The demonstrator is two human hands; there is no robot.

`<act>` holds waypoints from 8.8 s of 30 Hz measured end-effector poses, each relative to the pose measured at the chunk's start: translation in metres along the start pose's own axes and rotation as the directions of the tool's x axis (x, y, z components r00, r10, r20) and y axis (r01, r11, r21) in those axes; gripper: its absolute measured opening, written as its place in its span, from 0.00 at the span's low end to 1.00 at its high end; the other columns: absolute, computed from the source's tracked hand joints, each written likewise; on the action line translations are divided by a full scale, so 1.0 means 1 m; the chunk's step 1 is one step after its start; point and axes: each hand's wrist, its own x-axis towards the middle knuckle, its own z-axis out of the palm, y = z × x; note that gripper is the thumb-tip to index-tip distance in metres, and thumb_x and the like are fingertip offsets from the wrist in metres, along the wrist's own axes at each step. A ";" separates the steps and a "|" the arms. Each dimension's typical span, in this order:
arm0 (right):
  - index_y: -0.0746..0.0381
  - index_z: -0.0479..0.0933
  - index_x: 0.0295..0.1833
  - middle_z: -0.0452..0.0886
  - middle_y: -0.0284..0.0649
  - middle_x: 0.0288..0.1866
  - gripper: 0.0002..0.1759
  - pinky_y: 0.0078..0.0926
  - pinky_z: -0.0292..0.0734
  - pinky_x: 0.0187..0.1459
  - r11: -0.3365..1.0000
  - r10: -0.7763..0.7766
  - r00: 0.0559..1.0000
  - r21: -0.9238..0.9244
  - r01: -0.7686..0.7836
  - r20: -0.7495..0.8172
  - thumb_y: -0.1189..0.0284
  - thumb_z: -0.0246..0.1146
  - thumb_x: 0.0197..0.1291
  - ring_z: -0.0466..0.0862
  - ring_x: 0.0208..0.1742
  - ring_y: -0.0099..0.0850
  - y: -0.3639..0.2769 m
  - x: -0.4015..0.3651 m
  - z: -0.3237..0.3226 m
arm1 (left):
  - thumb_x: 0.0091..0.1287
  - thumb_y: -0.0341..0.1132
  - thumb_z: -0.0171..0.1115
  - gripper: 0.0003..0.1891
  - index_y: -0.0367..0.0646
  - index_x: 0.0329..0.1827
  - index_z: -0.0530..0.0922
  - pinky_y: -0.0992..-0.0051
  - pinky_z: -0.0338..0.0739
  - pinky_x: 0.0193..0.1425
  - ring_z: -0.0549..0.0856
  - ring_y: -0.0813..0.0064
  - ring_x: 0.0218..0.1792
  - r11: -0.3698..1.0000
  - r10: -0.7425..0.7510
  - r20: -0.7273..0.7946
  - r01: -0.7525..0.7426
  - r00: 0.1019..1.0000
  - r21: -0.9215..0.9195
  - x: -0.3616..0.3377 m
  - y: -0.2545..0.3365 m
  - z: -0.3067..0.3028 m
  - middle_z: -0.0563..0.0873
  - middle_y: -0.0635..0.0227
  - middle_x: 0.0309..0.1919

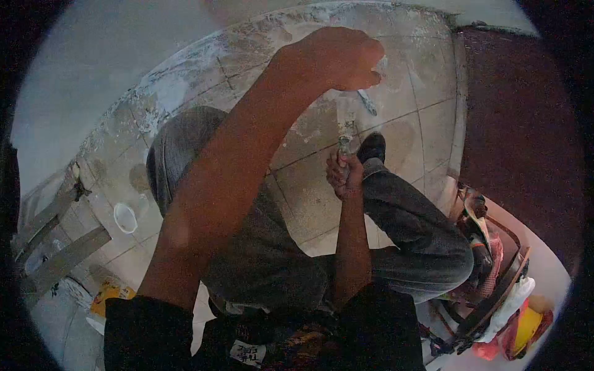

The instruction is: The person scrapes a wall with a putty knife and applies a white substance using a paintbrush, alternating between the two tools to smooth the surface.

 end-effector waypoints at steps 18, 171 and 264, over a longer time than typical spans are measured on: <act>0.68 0.69 0.49 0.76 0.58 0.32 0.25 0.47 0.69 0.39 0.056 -0.641 0.679 -0.904 -0.424 -0.358 0.54 0.47 0.67 0.78 0.37 0.52 0.038 0.026 -0.036 | 0.58 0.47 0.61 0.19 0.39 0.40 0.81 0.59 0.78 0.47 0.84 0.55 0.41 1.000 0.020 0.033 -0.019 0.999 -0.013 0.002 -0.001 0.002 0.84 0.52 0.35; 0.71 0.75 0.40 0.78 0.55 0.43 0.16 0.44 0.75 0.50 -0.978 0.056 0.933 -0.168 0.123 0.355 0.69 0.49 0.62 0.80 0.47 0.47 -0.194 0.221 0.221 | 0.62 0.46 0.59 0.18 0.37 0.38 0.77 0.60 0.77 0.45 0.83 0.55 0.40 0.941 -0.324 0.256 0.282 0.911 0.185 -0.063 0.035 0.005 0.83 0.53 0.33; 0.66 0.74 0.29 0.68 0.29 0.18 0.17 0.19 0.60 0.21 -0.175 -0.816 0.220 -0.593 0.786 0.534 0.63 0.58 0.64 0.65 0.19 0.17 -0.145 0.121 0.325 | 0.65 0.49 0.54 0.21 0.38 0.46 0.76 0.56 0.74 0.50 0.81 0.51 0.44 0.908 -0.384 0.078 0.361 0.920 0.212 -0.119 -0.014 -0.022 0.82 0.50 0.38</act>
